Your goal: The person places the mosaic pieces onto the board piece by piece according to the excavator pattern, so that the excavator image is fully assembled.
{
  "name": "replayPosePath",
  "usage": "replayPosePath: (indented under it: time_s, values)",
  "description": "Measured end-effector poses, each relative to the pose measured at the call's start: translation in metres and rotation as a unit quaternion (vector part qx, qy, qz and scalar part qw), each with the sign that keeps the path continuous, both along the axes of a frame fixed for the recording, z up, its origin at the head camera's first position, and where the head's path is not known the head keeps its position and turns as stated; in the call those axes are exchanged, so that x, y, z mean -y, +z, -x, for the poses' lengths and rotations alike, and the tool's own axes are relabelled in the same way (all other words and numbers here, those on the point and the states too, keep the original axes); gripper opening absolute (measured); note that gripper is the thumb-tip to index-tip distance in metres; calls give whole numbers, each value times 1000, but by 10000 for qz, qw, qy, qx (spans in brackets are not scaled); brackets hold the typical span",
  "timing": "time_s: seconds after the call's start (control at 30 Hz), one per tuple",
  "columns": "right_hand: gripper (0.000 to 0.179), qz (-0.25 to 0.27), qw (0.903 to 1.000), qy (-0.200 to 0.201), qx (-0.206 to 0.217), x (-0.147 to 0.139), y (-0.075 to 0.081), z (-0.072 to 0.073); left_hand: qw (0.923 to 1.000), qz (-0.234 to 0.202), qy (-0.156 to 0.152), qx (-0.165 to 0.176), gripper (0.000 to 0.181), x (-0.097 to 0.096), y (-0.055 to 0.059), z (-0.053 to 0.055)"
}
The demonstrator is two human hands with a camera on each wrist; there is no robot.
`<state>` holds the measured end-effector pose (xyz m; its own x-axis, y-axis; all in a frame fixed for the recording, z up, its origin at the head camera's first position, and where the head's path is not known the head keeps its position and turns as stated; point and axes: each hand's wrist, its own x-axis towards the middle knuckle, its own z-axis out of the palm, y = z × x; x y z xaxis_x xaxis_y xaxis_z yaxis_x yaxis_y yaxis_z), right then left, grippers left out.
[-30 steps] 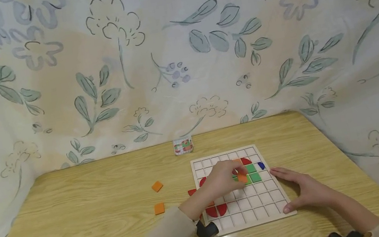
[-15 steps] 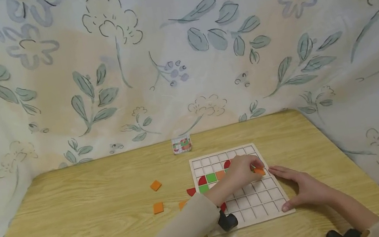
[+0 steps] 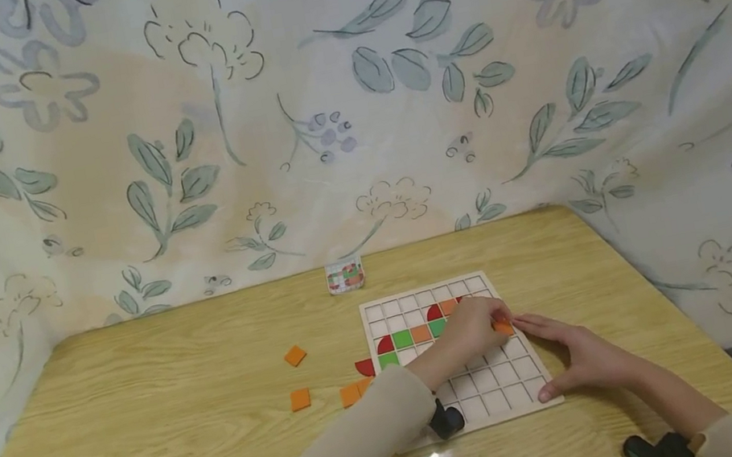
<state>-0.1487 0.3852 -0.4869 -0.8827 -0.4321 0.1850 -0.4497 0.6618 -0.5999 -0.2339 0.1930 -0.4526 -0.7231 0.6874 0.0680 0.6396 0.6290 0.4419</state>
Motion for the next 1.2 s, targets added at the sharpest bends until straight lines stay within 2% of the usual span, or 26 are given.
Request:
replayPosePath:
  time_s: [0.43, 0.57, 0.73, 0.87, 1.03, 1.13, 1.2]
  values:
    - [96, -57, 10000, 8, 23, 3, 5, 4, 9998, -182, -13, 2, 18, 3, 1, 4]
    - [96, -41, 9999, -39, 127, 4, 5, 3, 9992, -321, -185, 139, 17, 8, 4, 5]
    - [96, -35, 10000, -35, 65, 5, 3, 2, 9924, -794, -520, 784, 19, 24, 10, 10]
    - [96, -39, 10000, -51, 76, 5, 4, 1, 9803, -1027, -629, 1563, 23, 49, 19, 11]
    - [96, -173, 9981, -420, 416, 7, 7, -1, 9597, -1173, -827, 2416, 30, 88, 32, 7]
    - [96, -317, 9963, -568, 563, 8, 8, -3, 9515, -1236, -890, 2672, 33, 113, 36, 4]
    - [96, -381, 9957, -619, 571, 8, 8, -4, 9498, -1292, -871, 2713, 33, 131, 38, 3]
